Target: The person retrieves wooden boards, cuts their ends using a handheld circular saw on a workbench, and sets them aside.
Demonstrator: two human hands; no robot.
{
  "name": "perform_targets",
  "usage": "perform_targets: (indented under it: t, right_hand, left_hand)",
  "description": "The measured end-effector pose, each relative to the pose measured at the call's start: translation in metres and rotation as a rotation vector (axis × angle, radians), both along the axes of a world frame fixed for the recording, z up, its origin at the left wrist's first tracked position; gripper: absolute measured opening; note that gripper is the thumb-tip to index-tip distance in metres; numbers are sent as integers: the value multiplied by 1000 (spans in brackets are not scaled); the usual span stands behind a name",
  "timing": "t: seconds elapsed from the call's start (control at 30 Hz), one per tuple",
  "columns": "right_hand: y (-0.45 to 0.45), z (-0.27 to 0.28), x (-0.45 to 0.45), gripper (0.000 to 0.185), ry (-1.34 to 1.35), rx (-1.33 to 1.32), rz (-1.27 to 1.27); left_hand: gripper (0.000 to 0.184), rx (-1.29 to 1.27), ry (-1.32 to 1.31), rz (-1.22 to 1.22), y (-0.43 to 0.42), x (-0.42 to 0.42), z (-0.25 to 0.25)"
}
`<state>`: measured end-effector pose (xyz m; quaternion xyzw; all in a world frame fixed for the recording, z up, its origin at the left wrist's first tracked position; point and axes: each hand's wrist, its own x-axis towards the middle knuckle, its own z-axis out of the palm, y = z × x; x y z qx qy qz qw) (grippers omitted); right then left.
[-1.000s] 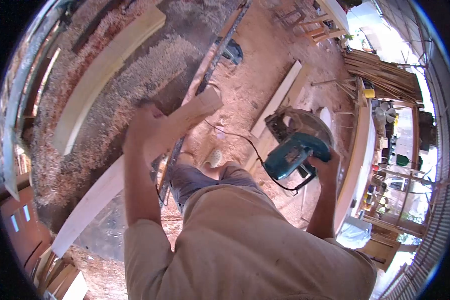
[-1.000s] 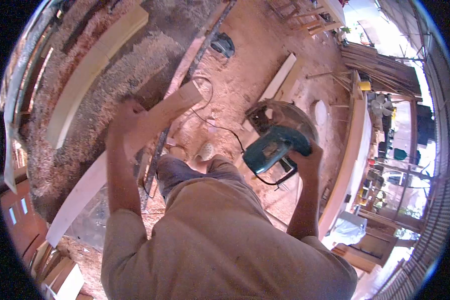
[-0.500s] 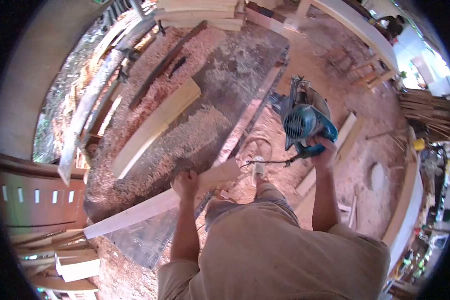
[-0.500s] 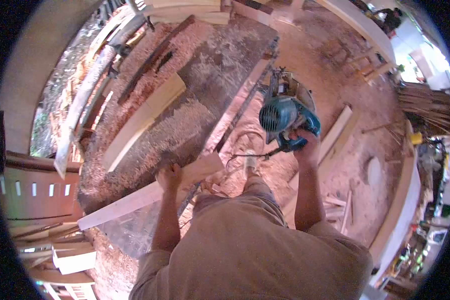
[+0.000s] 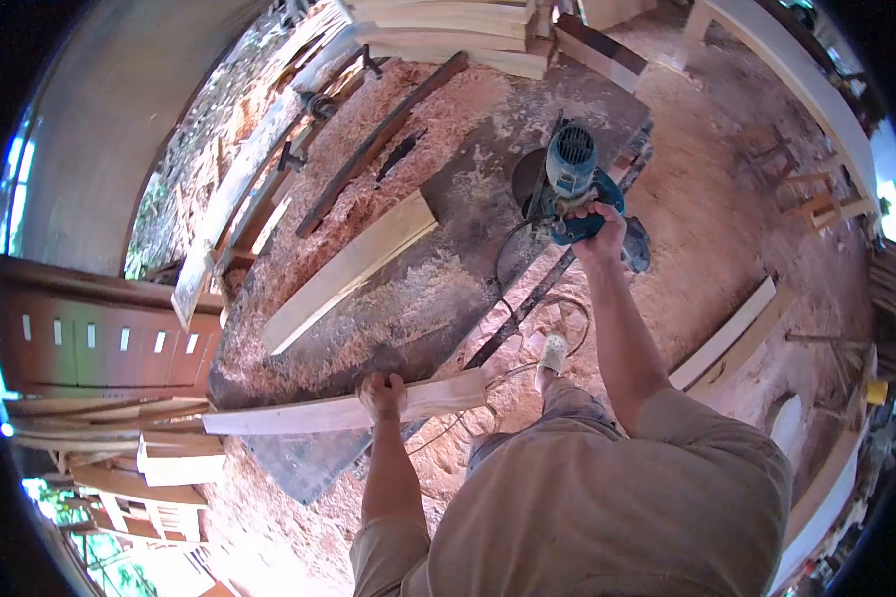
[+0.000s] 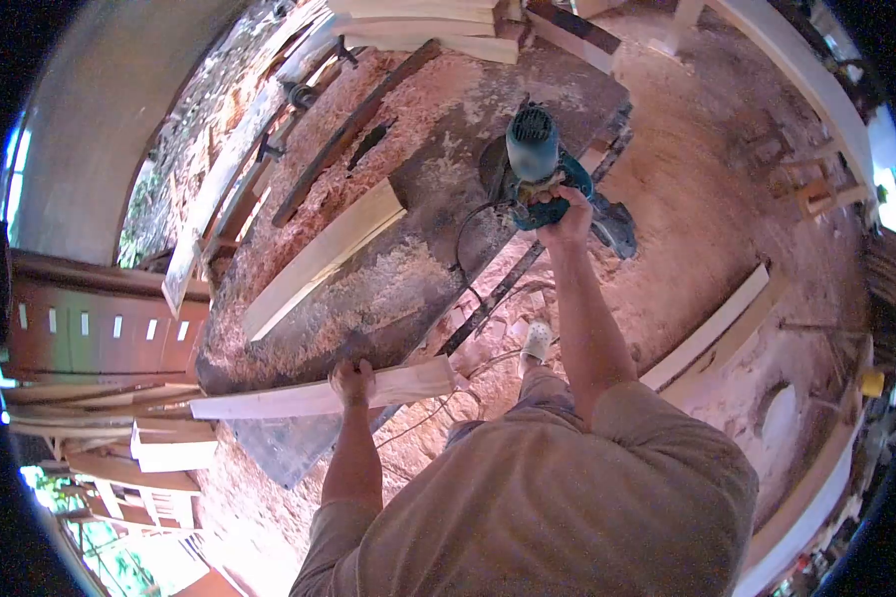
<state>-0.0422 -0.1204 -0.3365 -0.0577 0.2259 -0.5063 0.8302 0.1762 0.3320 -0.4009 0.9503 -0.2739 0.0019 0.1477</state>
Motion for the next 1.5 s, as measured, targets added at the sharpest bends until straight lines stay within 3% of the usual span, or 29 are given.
perform_targets:
  t: [0.13,0.2,0.27,0.33,0.4,0.43,0.47,0.5,0.53,0.57,0.63,0.67,0.7,0.73,0.8,0.83,0.87,0.9,0.93,0.97,1.03,1.1,1.17,1.27,1.3,1.33,1.4,1.47,1.5]
  right_hand:
    - [-20,-26,17,3,-8,-25,87]
    - [-25,-14,38,4,31,-18,75]
    - [-52,-53,52,6,53,-48,76]
    - [-50,-28,51,7,193,-6,147]
    - [-37,-14,39,11,322,-3,183]
    - [-24,-11,24,15,463,-29,264]
    - [-13,-10,10,20,602,-58,338]
    - [-1,-39,-4,27,615,-31,321]
    - [29,-51,-25,20,475,-192,423]
    - [67,-47,-40,20,668,-133,555]
    - [143,-91,-65,16,659,-133,814]
    - [183,-65,-83,20,787,-576,1013]
    - [210,-85,-83,35,810,-234,1005]
    - [233,-69,-98,43,780,-176,1114]
    - [259,-25,-109,51,751,-60,1180]
    - [259,-14,-120,50,765,-8,1128]
    - [261,-10,-130,49,778,47,1085]
    - [255,-21,-149,49,777,56,1043]
    - [243,-45,-180,47,855,69,1076]
    - [231,-55,-205,46,936,76,1107]
    - [236,11,-253,43,901,-44,841]
    - [230,10,-317,40,1035,-450,612]
    - [207,10,-369,37,1092,-261,685]
    - [192,28,-413,38,1071,-110,550]
    - [189,36,-423,36,1094,-77,447]
    - [182,36,-435,35,1112,-43,341]
    - [153,-32,-490,38,1007,-107,153]
    - [146,-57,-517,41,921,-159,-28]
    - [141,-39,-525,41,727,10,-119]
  left_hand:
    - [29,-48,-205,39,2,-8,-2]
    - [43,10,-297,290,2,-28,4]
    - [54,-87,-198,627,7,-50,7]
    - [57,-54,-139,993,-12,-82,35]
    - [56,-224,-88,1117,15,-95,6]
    - [55,-809,493,1163,23,-96,-4]
    - [54,-1387,1090,1066,27,-98,-8]
    - [48,-1542,1259,893,21,-105,-3]
    - [48,-1557,1271,875,20,-110,-8]
    - [46,-1560,1251,807,19,-112,-15]
    - [39,-1569,1278,727,19,-113,-15]
    - [41,-1583,1313,580,23,-120,-15]
    - [43,-1584,1357,421,24,-128,-16]
    - [47,-1591,1418,295,17,-150,7]
    - [53,-1552,1573,234,8,-180,-13]
    - [58,-1528,1695,12,-2,-204,8]
    - [60,-1426,1729,22,-6,-222,-19]
    - [59,-1428,1800,-43,-17,-251,6]
    - [56,-1369,1937,35,-13,-265,-33]
    - [56,-1341,1967,2,-6,-267,-31]
    - [58,-1554,1794,126,-6,-266,-15]
    - [62,-1696,1569,251,23,-250,-32]
    - [69,-1716,1368,342,63,-199,-47]
    - [72,-1596,1208,540,75,-163,13]
    - [77,-1571,1199,437,81,-153,-17]
    - [82,-1477,1245,392,63,-170,1]
    - [81,-1610,1130,259,52,-176,-44]
    - [81,-1639,1208,290,12,-223,-2]
    - [81,-1702,1283,365,-12,-250,25]
